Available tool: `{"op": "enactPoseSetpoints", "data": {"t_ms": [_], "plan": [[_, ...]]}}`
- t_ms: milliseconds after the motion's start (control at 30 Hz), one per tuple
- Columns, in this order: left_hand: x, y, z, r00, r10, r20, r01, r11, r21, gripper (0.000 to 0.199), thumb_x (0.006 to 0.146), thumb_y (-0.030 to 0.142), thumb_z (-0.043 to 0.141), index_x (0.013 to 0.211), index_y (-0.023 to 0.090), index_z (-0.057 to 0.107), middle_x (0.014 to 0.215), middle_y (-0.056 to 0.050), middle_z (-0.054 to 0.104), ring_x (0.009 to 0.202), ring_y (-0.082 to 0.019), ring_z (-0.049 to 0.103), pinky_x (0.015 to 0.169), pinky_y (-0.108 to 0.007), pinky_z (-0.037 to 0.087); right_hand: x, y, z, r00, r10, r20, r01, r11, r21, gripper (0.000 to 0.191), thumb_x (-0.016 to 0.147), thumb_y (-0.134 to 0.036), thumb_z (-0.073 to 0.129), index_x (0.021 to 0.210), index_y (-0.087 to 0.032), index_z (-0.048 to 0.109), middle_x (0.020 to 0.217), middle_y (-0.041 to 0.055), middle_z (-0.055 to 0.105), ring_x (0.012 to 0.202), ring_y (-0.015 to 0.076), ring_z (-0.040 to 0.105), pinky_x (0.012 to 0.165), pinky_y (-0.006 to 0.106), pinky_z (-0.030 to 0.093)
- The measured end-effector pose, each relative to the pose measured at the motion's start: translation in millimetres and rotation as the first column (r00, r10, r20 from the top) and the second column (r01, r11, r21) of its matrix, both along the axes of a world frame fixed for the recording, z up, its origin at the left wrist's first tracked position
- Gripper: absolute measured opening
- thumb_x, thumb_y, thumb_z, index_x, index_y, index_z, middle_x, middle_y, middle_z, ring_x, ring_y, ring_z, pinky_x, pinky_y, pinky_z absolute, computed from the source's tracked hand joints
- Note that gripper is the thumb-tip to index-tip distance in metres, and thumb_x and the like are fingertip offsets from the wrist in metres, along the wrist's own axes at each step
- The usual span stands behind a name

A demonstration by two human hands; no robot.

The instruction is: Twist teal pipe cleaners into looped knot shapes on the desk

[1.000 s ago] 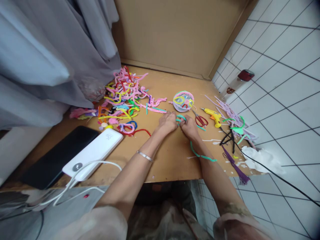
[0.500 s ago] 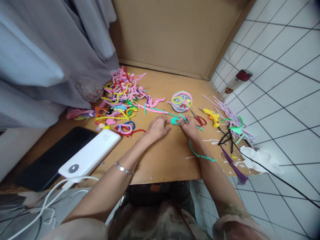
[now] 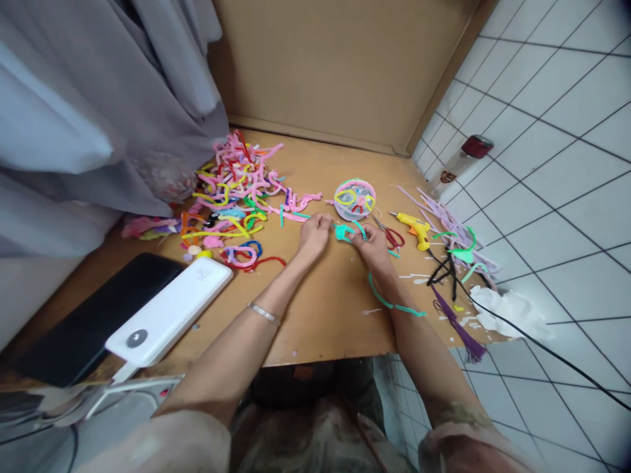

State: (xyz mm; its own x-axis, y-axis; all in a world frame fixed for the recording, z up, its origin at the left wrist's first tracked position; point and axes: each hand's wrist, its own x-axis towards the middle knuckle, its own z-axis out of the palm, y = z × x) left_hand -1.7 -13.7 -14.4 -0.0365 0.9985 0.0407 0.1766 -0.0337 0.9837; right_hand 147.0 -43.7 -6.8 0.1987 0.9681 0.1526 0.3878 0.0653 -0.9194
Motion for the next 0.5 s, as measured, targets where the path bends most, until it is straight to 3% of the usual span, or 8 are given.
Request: {"op": "enactPoseSetpoints", "data": {"t_ms": [133, 300, 400, 500], "plan": [[-4, -9, -5.3, 0.982, -0.115, 0.151, 0.103, 0.991, 0.089, 0.030, 0.093, 0.036, 0.048, 0.075, 0.017, 0.062, 0.055, 0.003, 0.050, 0.055, -0.012, 0.046, 0.060, -0.024, 0.038, 2, -1, 0.4, 0.996, -0.015, 0.092, 0.013, 1.000, 0.019, 0.014, 0.070, -0.031, 0.062, 0.065, -0.021, 0.053, 0.058, -0.0040, 0.048, 0.059, 0.0133, 0.042, 0.056, 0.027, 0.032], [-5, -15, -5.2, 0.969, -0.198, 0.148, 0.180, 0.975, 0.128, 0.017, 0.082, 0.032, 0.065, 0.076, 0.016, 0.064, 0.059, 0.004, 0.055, 0.058, -0.011, 0.047, 0.060, -0.023, 0.037, 4, -1, -2.1, 0.985, -0.012, 0.172, 0.004, 0.999, 0.044, 0.017, 0.071, -0.034, 0.062, 0.065, -0.021, 0.052, 0.058, -0.0033, 0.050, 0.063, 0.0153, 0.044, 0.058, 0.028, 0.033], [-1, -14, -5.1, 0.959, -0.227, 0.172, 0.208, 0.971, 0.120, 0.011, 0.074, 0.026, 0.071, 0.076, 0.016, 0.066, 0.060, 0.003, 0.059, 0.058, -0.011, 0.049, 0.059, -0.022, 0.038, 3, -1, -2.0, 0.993, -0.004, 0.116, 0.001, 1.000, 0.027, 0.020, 0.071, -0.037, 0.063, 0.067, -0.021, 0.052, 0.058, -0.0042, 0.049, 0.063, 0.0145, 0.044, 0.058, 0.027, 0.033], [0, -12, -6.5, 0.925, -0.242, 0.294, 0.231, 0.970, 0.072, 0.019, 0.070, 0.032, 0.076, 0.073, 0.016, 0.064, 0.054, 0.004, 0.055, 0.052, -0.009, 0.046, 0.053, -0.022, 0.035, 1, -3, 0.7, 0.995, 0.063, -0.075, -0.063, 0.998, -0.001, 0.027, 0.070, -0.043, 0.069, 0.074, -0.022, 0.053, 0.063, -0.0044, 0.049, 0.061, 0.0129, 0.042, 0.057, 0.026, 0.032]]}}
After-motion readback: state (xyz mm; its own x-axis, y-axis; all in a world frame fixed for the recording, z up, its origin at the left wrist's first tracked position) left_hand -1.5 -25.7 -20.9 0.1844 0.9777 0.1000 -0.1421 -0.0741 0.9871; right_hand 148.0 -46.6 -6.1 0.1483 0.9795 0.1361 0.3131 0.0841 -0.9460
